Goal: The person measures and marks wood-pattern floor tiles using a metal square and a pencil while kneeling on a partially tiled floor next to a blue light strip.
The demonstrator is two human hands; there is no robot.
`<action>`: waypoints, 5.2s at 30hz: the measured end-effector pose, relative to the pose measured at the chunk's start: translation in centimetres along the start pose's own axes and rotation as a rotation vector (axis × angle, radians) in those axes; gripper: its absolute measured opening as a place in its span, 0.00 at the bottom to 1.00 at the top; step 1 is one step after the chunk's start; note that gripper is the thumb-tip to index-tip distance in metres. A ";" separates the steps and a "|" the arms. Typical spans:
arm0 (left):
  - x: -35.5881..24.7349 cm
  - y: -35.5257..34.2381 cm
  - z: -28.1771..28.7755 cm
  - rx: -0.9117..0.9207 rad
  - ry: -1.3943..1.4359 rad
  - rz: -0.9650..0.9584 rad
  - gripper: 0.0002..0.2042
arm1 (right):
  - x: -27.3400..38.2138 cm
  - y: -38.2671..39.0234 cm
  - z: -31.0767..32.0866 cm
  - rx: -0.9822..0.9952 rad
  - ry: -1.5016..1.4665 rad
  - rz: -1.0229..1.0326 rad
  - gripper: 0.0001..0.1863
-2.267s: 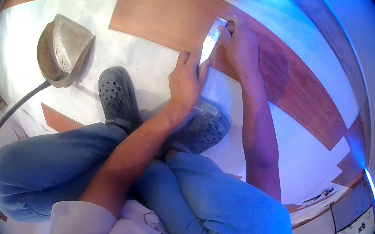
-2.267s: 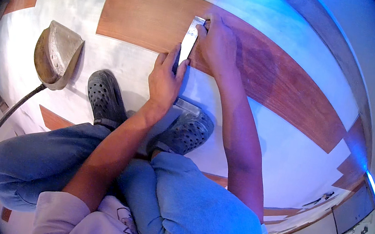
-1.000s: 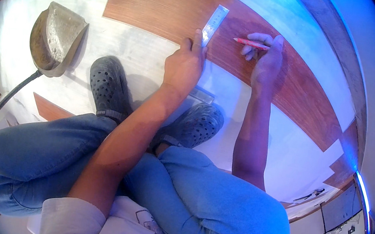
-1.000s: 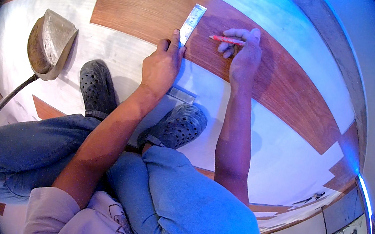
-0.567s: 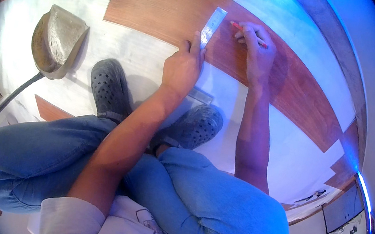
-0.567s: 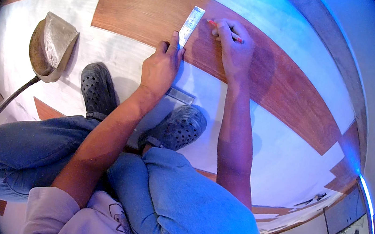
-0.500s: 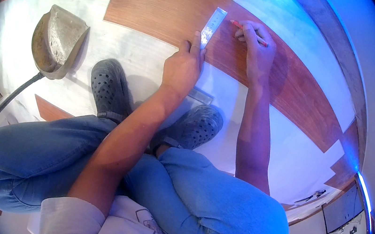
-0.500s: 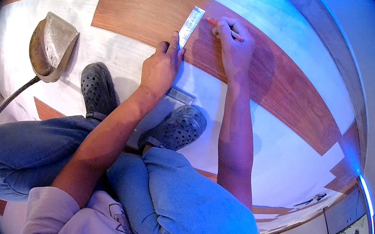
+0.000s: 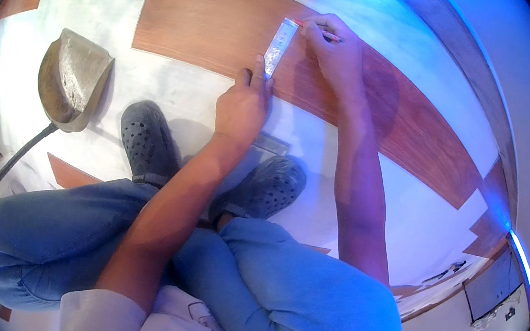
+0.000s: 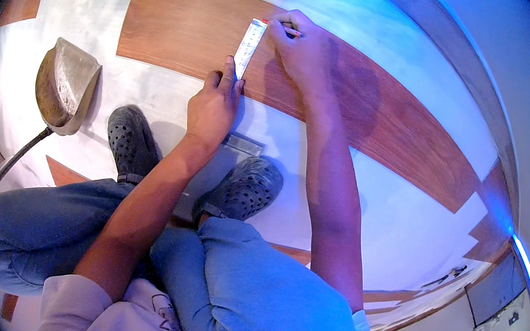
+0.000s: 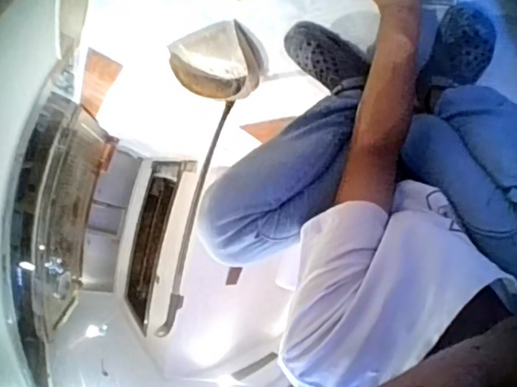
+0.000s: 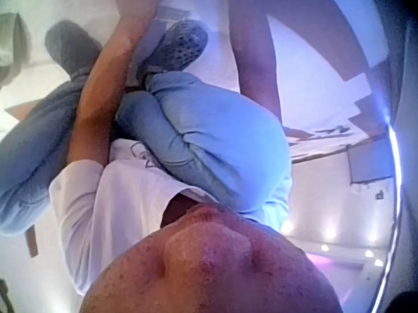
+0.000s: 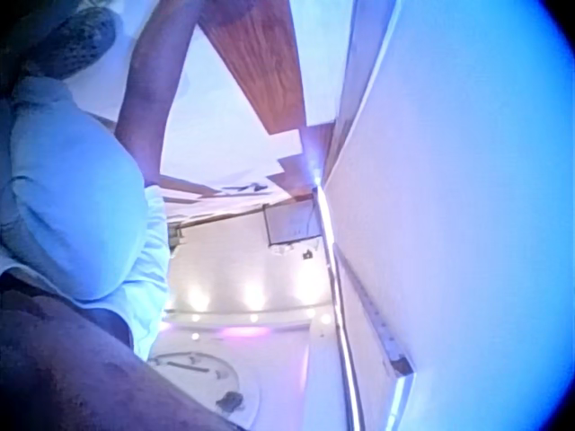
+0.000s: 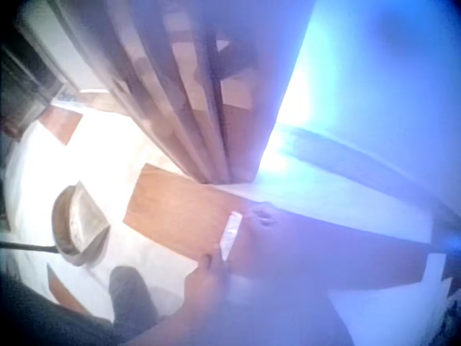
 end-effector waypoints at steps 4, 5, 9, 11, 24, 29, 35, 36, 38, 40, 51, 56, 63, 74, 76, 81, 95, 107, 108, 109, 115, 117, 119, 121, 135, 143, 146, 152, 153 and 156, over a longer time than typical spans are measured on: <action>0.3 0.0 0.0 0.003 -0.045 0.024 0.26 | 0.6 -0.2 0.2 0.019 0.056 -0.006 0.13; 0.2 0.0 0.0 0.010 -0.050 0.025 0.26 | 0.4 -0.3 0.4 0.021 0.067 -0.019 0.12; 0.2 0.0 -0.1 0.009 -0.046 0.019 0.26 | 0.5 -0.8 0.2 0.064 0.060 0.030 0.12; 0.3 0.0 -0.1 0.000 -0.050 0.020 0.26 | 0.5 -1.3 0.3 0.085 0.002 0.057 0.12; 0.8 0.6 0.8 -0.014 0.021 -0.050 0.29 | 0.1 2.9 1.6 -0.029 -0.219 0.041 0.14; 0.4 -0.2 3.0 -0.062 0.068 -0.383 0.33 | 1.7 8.5 3.2 -0.155 0.136 0.277 0.14; 0.5 -3.7 5.7 -0.009 0.008 -0.576 0.29 | 4.7 10.0 0.9 -0.173 0.548 0.569 0.21; 0.9 -4.4 5.9 -0.007 0.001 -0.595 0.28 | 4.2 10.0 0.4 -0.155 0.531 0.549 0.21; 0.6 -5.3 6.6 -0.060 0.027 -0.631 0.23 | 2.3 9.6 -0.9 -0.120 0.499 0.507 0.22; 0.9 -7.1 6.5 -0.138 0.006 -0.654 0.24 | 1.1 8.6 -1.3 -0.163 0.458 0.478 0.22; 0.9 -6.7 2.4 -0.350 -0.006 -0.461 0.23 | 1.2 5.6 -0.5 -0.330 0.528 0.452 0.20; 1.0 -6.6 1.9 -0.371 0.007 -0.463 0.24 | 0.8 5.3 -0.4 -0.357 0.502 0.440 0.18; 1.0 -6.6 1.7 -0.325 0.014 -0.435 0.27 | 0.5 4.9 -0.4 -0.400 0.481 0.451 0.17; 1.0 -6.4 1.5 -0.283 -0.020 -0.428 0.33 | 0.3 4.9 -0.5 -0.404 0.472 0.414 0.17; 0.9 -6.4 1.5 -0.271 -0.028 -0.430 0.32 | 0.4 5.0 -0.4 -0.404 0.474 0.404 0.16; 1.1 -6.5 1.4 -0.289 -0.037 -0.431 0.32 | 0.4 5.0 -0.4 -0.393 0.487 0.401 0.22; 0.9 -6.5 2.0 -0.317 -0.014 -0.431 0.31 | 2.7 2.3 1.2 -0.139 -0.313 0.083 0.18; 1.2 -6.6 1.9 -0.300 -0.027 -0.420 0.32 | 2.1 1.0 0.6 -0.061 -0.005 -0.004 0.11; 1.2 -6.6 1.9 -0.299 -0.026 -0.419 0.31 | 2.0 0.8 0.1 -0.050 -0.026 0.012 0.11; 1.0 -6.6 1.9 -0.298 -0.024 -0.418 0.31 | 1.9 0.6 -0.4 -0.039 -0.046 0.025 0.11; 1.0 -6.7 1.7 -0.314 -0.048 -0.419 0.29 | 3.4 -1.5 -3.3 0.024 -0.035 0.191 0.12; 1.1 -6.6 1.6 -0.310 -0.036 -0.422 0.28 | 3.0 -1.5 -3.3 0.050 -0.048 0.146 0.13; 1.4 -6.6 1.9 -0.311 -0.034 -0.416 0.27 | 3.0 -1.2 -2.0 0.061 -0.014 0.063 0.14; 1.2 -6.6 1.8 -0.307 -0.017 -0.416 0.26 | 2.7 -1.4 -2.1 0.064 0.009 0.099 0.15; 1.7 -5.9 2.6 -0.299 -0.083 -0.431 0.30 | 3.6 1.2 -0.9 -0.051 -0.339 0.089 0.14; 6.9 -5.8 4.8 -0.370 0.009 -0.234 0.25 | 2.6 4.2 -2.3 -0.208 0.126 0.433 0.12; 9.2 -6.4 6.3 -0.521 -0.073 -0.055 0.21 | 3.3 4.3 -2.6 -0.195 0.071 0.445 0.10; 11.4 -8.4 6.7 -0.438 0.015 -0.160 0.17 | 3.5 0.9 -3.2 -0.241 -0.116 0.250 0.08; 11.4 -8.6 6.6 -0.445 -0.004 -0.188 0.17 | 3.6 0.4 -3.3 -0.253 -0.113 0.272 0.09; 12.1 -8.7 6.2 -0.501 -0.017 -0.223 0.17 | 3.7 -0.4 -3.6 -0.270 -0.076 0.327 0.09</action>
Point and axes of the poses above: each hand's wrist, its own y-axis away from the middle knuckle, its own z-axis out of the back of the hand, x = y × z, the point moved 7 cm from there along -y, towards the middle knuckle, and after that the axes turned 4 degrees about -y, right-handed, at the moved point
